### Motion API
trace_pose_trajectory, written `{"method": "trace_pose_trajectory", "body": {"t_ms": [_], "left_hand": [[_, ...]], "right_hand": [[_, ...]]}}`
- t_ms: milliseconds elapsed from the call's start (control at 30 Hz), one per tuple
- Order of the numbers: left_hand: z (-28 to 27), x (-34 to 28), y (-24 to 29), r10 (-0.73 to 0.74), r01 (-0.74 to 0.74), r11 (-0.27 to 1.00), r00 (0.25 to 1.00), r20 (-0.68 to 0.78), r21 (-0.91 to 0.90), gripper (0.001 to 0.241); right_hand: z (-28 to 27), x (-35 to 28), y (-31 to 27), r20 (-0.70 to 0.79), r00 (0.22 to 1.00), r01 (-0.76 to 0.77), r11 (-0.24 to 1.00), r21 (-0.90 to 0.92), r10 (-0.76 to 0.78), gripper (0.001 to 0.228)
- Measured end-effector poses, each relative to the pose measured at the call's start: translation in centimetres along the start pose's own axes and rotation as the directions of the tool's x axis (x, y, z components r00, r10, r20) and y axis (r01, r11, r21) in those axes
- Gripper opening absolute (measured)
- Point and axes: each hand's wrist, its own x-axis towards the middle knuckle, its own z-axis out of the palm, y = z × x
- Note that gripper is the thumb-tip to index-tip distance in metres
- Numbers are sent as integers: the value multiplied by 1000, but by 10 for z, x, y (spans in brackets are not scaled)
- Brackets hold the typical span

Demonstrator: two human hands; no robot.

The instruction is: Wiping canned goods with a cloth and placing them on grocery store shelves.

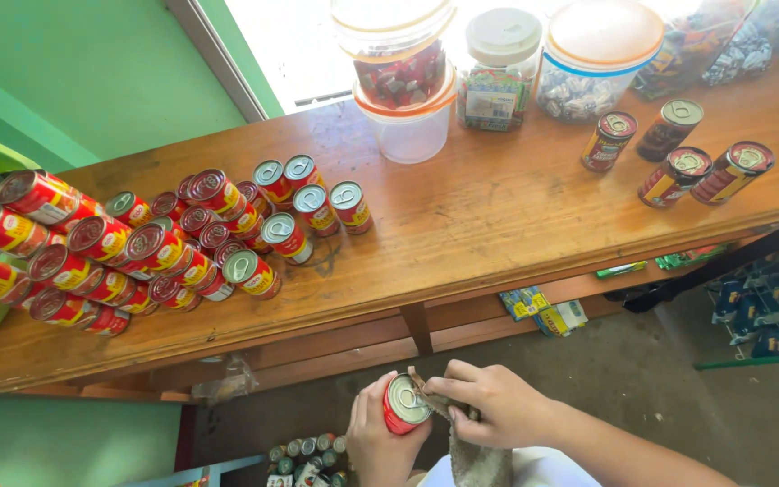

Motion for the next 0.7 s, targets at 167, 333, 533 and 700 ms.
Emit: {"method": "trace_pose_trajectory", "body": {"t_ms": [167, 333, 533, 700], "left_hand": [[25, 3, 8, -57, 56, 998, 998, 28, 26, 80], [40, 9, 12, -5, 20, 994, 990, 143, -106, 75], [41, 33, 30, 20, -2, 992, 989, 146, -122, 76], [61, 33, 24, -8, 17, 997, 994, 105, -79, 74]], "right_hand": [[-2, -5, 20, 7, 998, -57, 998, 28, 57, 51], [-19, -1, 23, -29, 999, 43, 999, 5, -42, 51], [-46, 4, 41, 99, 993, 56, 997, 55, -62, 49], [-31, -1, 50, -61, 998, -49, 966, -253, 35, 54]]}}
